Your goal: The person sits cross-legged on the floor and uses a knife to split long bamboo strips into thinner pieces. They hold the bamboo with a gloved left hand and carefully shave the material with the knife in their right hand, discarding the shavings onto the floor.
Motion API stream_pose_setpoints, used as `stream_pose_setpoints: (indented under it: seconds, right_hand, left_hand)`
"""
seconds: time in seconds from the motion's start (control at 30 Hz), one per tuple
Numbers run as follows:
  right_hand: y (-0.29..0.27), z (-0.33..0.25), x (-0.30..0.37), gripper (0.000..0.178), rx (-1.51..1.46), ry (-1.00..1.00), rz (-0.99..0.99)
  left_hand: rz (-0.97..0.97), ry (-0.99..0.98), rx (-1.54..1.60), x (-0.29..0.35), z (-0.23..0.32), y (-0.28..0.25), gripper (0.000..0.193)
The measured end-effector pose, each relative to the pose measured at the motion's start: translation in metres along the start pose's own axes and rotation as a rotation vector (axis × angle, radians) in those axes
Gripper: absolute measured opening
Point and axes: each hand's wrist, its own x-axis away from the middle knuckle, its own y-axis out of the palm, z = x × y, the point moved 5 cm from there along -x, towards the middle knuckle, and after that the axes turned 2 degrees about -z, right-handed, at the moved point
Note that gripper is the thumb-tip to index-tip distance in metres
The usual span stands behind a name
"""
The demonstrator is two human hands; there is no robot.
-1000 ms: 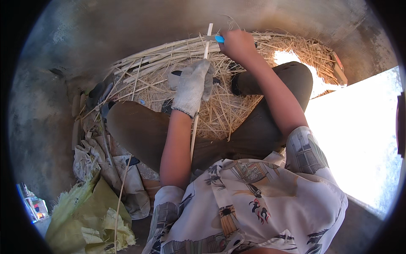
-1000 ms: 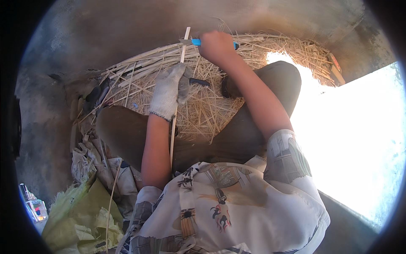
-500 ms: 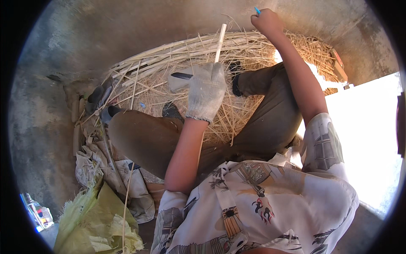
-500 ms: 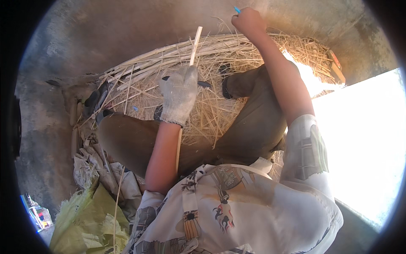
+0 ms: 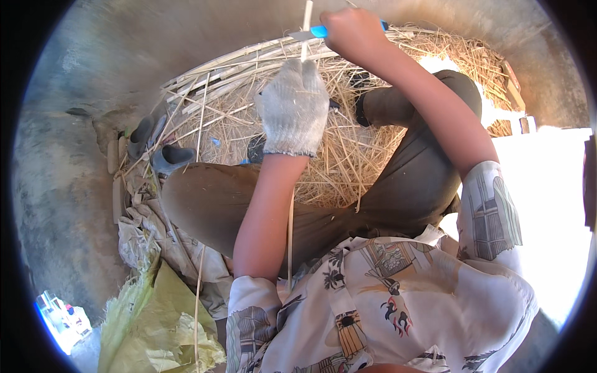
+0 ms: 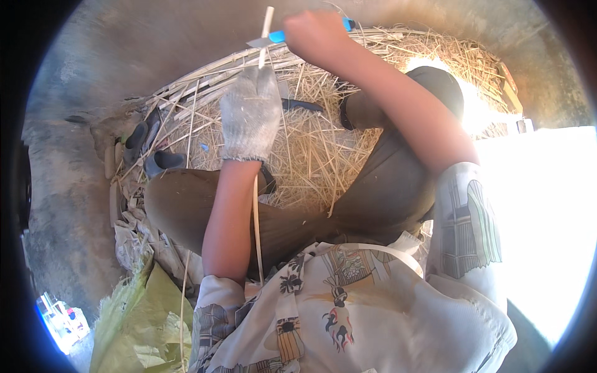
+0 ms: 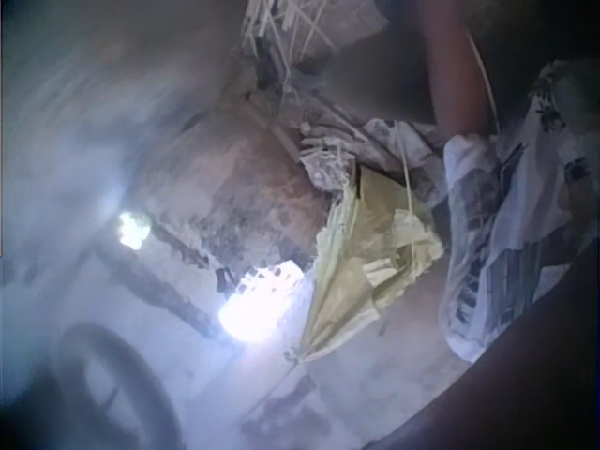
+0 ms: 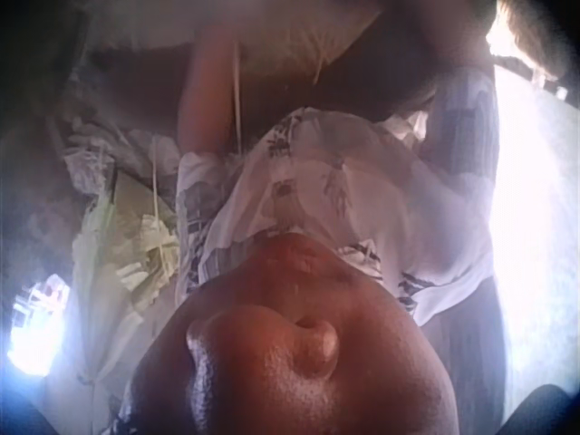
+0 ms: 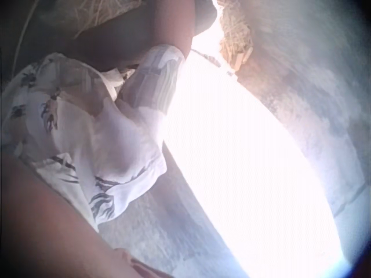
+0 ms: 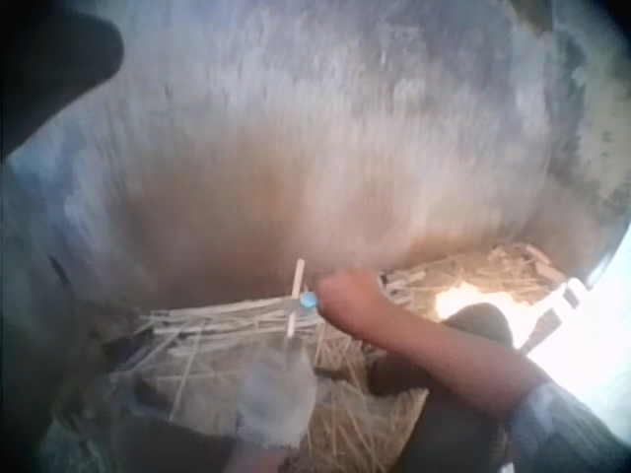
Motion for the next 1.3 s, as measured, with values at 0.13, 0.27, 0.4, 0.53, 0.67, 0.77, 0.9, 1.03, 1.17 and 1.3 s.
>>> stream_pose_setpoints:
  seconds: [0.13,0.27,0.4,0.53,0.67,0.77,0.9,1.03,1.17,1.3]
  right_hand:
    - [0.015,0.003,-0.033,0.013,0.089,-0.079,0.185]
    - [0.006,0.159,-0.053,0.009,0.008,0.466,0.397]
    - [-0.068,0.156,-0.051,0.019,-0.238,0.520,0.437]
    - [-0.065,0.049,-0.010,0.023,-0.381,0.289,0.077]
    - [-0.036,-0.017,-0.004,0.015,-0.217,0.071,0.050]
    - [-0.033,-0.031,-0.004,0.014,-0.162,-0.012,0.041]
    - [-0.027,-0.046,0.005,0.014,-0.021,-0.165,0.041]
    - [-0.018,-0.051,0.002,0.011,0.004,-0.112,0.045]
    - [-0.017,-0.042,-0.016,0.012,0.038,-0.053,0.179]
    - [0.009,0.104,-0.056,0.022,-0.106,0.398,0.567]
  left_hand:
    - [0.191,0.289,-0.205,-0.007,0.002,-0.008,0.017]
    - [-0.103,0.336,-0.602,0.027,0.010,0.013,0.014]
    - [0.163,0.441,-0.201,0.016,-0.015,-0.006,0.017]
    - [-0.313,-0.364,1.308,0.011,-0.039,-0.010,0.029]
    - [-0.333,-0.459,1.617,0.012,-0.040,-0.008,0.024]
    - [-0.352,-0.529,1.760,0.013,-0.037,-0.005,0.016]
    - [-0.402,-0.443,1.736,0.013,-0.045,-0.004,0.014]
    - [-0.118,-0.565,1.411,0.020,-0.029,-0.010,0.012]
    - [-0.022,-0.568,1.241,0.016,-0.026,-0.009,0.013]
    - [-0.181,-0.529,1.133,0.032,-0.009,-0.002,0.016]
